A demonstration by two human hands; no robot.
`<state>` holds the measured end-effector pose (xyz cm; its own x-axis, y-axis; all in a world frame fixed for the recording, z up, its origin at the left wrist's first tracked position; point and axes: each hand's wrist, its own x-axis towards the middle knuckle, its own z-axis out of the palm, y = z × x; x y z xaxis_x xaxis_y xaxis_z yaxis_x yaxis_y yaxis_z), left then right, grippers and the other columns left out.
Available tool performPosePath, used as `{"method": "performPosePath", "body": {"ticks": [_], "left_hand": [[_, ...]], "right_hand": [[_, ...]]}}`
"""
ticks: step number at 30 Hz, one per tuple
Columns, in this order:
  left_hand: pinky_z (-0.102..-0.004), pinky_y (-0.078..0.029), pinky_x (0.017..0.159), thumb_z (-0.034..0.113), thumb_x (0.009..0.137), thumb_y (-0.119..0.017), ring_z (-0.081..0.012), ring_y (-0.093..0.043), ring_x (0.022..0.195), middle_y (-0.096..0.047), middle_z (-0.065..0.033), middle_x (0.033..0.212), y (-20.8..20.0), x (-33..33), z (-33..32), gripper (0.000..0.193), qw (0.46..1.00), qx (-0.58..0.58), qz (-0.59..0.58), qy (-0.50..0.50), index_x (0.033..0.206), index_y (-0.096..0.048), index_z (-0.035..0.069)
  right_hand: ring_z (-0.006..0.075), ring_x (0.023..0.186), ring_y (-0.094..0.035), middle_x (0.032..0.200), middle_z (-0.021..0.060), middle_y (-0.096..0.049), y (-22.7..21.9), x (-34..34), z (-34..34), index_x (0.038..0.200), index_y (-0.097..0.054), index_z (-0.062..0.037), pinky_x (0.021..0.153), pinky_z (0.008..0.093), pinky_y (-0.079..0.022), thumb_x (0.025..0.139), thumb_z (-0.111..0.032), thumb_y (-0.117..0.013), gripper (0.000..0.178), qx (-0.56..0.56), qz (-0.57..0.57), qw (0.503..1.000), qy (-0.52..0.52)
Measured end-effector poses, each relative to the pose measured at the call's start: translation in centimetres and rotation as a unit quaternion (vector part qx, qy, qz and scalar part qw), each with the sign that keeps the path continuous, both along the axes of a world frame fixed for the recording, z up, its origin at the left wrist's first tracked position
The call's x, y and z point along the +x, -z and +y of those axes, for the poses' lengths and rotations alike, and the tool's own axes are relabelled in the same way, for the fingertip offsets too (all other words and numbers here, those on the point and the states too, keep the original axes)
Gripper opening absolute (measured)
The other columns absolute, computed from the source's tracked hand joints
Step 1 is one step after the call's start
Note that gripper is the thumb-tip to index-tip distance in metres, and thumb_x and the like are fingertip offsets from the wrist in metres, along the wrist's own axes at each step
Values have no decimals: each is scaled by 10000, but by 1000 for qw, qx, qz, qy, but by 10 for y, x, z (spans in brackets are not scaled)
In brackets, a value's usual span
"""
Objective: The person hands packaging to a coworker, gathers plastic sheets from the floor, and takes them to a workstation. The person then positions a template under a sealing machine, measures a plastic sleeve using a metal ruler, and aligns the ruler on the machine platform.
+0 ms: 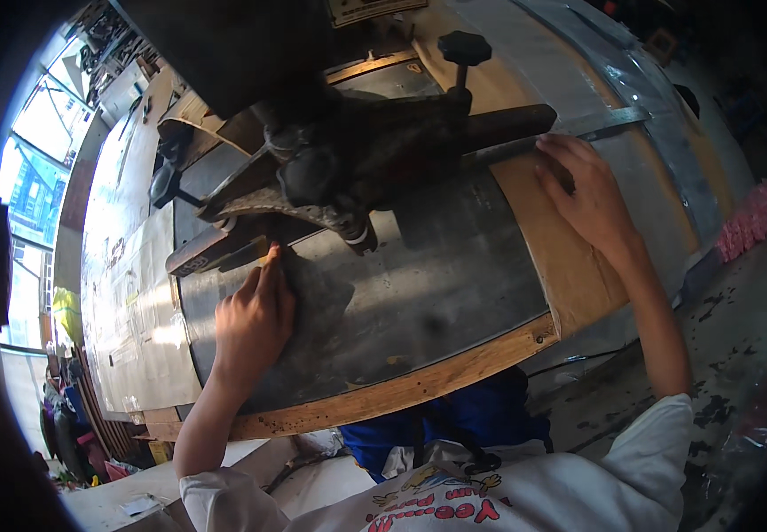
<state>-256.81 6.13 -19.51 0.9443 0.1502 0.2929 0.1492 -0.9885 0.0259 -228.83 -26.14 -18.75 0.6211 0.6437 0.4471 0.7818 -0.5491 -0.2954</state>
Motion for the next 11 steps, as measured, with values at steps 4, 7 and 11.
{"method": "performPosePath", "body": {"ticks": [4,7,11], "left_hand": [[-360,-504,431,149,876,-602,-254,-625,495,-646,-106,811,-7,4,-5,459,1000,20,-1,5,1304,-555,-7],[-355,-505,432,138,873,-605,-250,-634,504,-650,-106,818,-4,6,-4,457,1000,24,1,12,1304,-555,-7],[-378,-556,622,104,869,-611,-316,-694,771,-668,-163,1095,-11,4,-12,519,994,-5,97,-51,1369,-501,19]], "right_hand": [[330,1234,-533,1347,149,-555,-12,18,-24,1264,-594,0,1053,388,-416,917,-164,-628,386,-63,16,996,61],[303,1313,-467,1431,125,-491,-12,27,-38,1313,-558,-1,1100,384,-372,929,-187,-619,432,-89,53,992,75],[270,1395,-376,1505,92,-415,-12,40,-53,1403,-498,-59,1140,387,-323,943,-234,-620,507,-131,63,989,28]]}}
